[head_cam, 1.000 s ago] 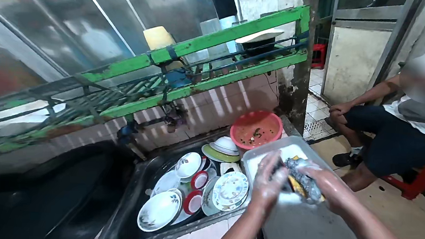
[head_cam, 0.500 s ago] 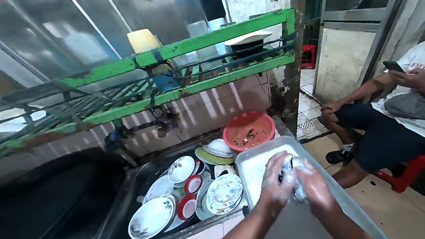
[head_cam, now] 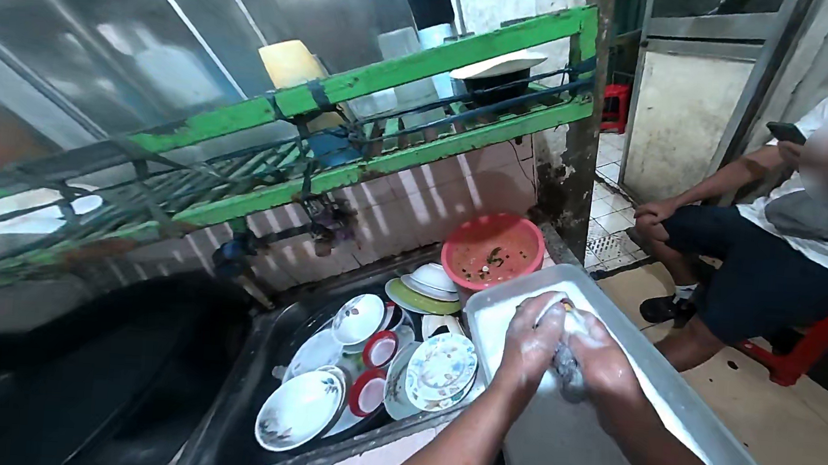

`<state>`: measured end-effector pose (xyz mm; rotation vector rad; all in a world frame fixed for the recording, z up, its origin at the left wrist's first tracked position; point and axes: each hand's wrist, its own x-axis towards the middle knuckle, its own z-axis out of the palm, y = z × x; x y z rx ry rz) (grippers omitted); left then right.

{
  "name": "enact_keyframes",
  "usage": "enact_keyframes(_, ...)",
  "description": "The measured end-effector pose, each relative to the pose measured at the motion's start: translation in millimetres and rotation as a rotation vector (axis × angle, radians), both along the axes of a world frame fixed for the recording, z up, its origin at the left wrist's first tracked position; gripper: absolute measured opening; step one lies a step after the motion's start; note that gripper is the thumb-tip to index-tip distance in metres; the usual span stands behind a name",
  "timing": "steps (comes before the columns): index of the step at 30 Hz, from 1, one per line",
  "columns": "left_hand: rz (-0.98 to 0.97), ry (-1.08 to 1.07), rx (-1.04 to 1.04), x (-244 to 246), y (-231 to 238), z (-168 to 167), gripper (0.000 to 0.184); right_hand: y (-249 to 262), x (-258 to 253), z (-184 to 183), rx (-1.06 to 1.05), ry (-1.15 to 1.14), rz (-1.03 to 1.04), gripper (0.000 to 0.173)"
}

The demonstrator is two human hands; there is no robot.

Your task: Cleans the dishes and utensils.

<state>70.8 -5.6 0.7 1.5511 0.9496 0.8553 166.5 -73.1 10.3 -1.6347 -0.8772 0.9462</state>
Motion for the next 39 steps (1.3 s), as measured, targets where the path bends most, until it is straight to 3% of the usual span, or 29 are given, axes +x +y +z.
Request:
enact_keyframes(1, -0.038, 0.010, -0.019, -5, 5, 1, 0.038, -5, -3, -2, 0.014, -0.094, 0.093, 0.047)
enact_keyframes(2, -0.099, 0.023, -0.079, -10, 11, 3, 0.038, -13, -6, -10, 0.081, -0.340, 0.187, 0.053)
enact_keyframes(4, -0.230, 0.076, -0.304, -15, 20, 8, 0.035, -26, -2, -31, 0.314, -0.936, 0.277, 0.044)
enact_keyframes(6, -0.301, 0.199, -0.451, -14, 22, 18, 0.036, -22, 12, -47, 0.467, -1.201, 0.337, 0.034)
enact_keyframes(8, -0.275, 0.146, -0.550, -17, 26, 20, 0.047, -20, 21, -34, 0.430, -0.968, 0.388, 0.030)
enact_keyframes(9, -0.256, 0.030, -0.626, -20, 28, 17, 0.052, -21, 25, -19, 0.344, -0.654, 0.394, 0.032)
enact_keyframes(11, -0.246, -0.208, -0.744, -24, 24, 10, 0.059, -20, 36, 12, 0.124, 0.049, 0.325, 0.057)
enact_keyframes(12, -0.232, -0.300, -0.746, -23, 18, 8, 0.059, -19, 42, 19, 0.072, 0.252, 0.280, 0.063)
enact_keyframes(14, -0.091, -0.493, -0.710, -15, 6, 5, 0.051, -18, 53, 18, -0.016, 0.382, 0.218, 0.062)
enact_keyframes(17, 0.188, -0.613, -0.621, -9, 3, 1, 0.035, -14, 75, -6, -0.234, 0.143, 0.148, 0.051)
enact_keyframes(20, 0.297, -0.484, -0.530, -10, 2, -3, 0.034, -23, 78, -8, -0.085, 0.100, -0.015, 0.047)
enact_keyframes(22, 0.319, -0.414, -0.463, -4, -9, -6, 0.035, -28, 70, 5, 0.007, 0.050, 0.001, 0.049)
enact_keyframes(26, 0.275, -0.206, -0.298, 16, -40, -6, 0.034, -21, 55, 12, -0.026, -0.190, 0.042, 0.045)
enact_keyframes(30, 0.374, -0.266, -0.416, 14, -25, 7, 0.029, -34, 46, -1, 0.185, -0.385, 0.121, 0.038)
enact_keyframes(34, 0.362, -0.382, -0.446, 15, -24, 14, 0.027, -33, 65, 2, 0.143, -0.446, 0.081, 0.037)
enact_keyframes(39, 0.309, -0.243, -0.355, 11, -24, 9, 0.031, -33, 52, -11, 0.543, -0.733, 0.104, 0.029)
